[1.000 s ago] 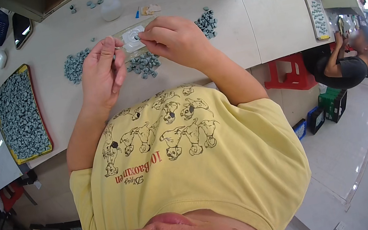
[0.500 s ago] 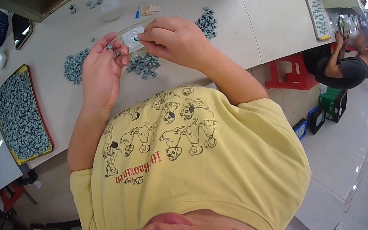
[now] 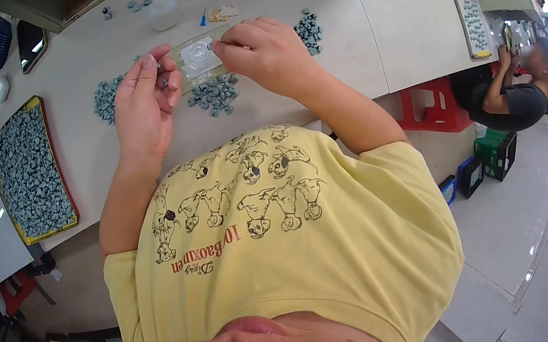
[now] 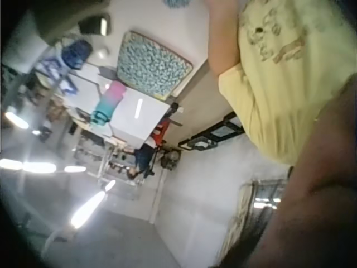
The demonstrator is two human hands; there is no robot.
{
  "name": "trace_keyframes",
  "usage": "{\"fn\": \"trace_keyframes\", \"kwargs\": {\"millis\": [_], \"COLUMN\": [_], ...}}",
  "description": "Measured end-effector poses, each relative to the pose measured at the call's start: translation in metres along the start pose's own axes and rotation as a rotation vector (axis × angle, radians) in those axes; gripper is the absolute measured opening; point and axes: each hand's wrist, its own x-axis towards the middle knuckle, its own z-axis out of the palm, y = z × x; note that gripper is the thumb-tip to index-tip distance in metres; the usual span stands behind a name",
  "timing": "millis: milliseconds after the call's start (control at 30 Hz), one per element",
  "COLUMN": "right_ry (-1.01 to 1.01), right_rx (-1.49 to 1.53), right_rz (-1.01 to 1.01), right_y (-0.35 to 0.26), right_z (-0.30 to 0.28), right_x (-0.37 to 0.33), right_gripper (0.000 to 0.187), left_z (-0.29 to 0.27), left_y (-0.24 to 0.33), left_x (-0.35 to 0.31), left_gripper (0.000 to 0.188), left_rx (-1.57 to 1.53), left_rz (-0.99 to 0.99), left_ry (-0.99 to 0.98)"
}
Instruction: The person assembles small components by inserting black rings into green plastic pieces by hand and placing the assembled pieces onto the table.
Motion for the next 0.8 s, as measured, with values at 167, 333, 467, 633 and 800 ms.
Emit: {"fn": "trace_keyframes", "kwargs": {"millis": [167,333,467,633,800], "right_ry": [-0.057,-0.125,-0.134,-0.148,-0.046], "right_rx": [-0.051,-0.107,-0.132,-0.1,0.274], "right_rz": [-0.049,-0.103,-0.119,-0.113,0.26], "right_y": [0.001,-0.002,-0.004,-0.005,-0.009], "right_z": [0.004,0.002,0.003,0.004,0.006], "right_x": [-0.001,0.003,0.003,0.004,0.001], "right_gripper": [0.022,0.023,0.025,0.023,0.018], "left_z": [0.009,0.008,0.001,-0.003,0.007], "left_y": [0.002,0.0,0.001,0.003,0.0], "left_x": [-0.001,0.0,-0.002,-0.002,0.0], "left_gripper": [0.025,0.026,0.023,0.024,0.022], "left_rx": [0.002,-0.033,0.079,0.124,-0.004], "left_rz": [-0.055,-0.061,-0.066,-0.11,-0.056], "left_ry": [0.035,0.069,-0.01,-0.046,0.036]}}
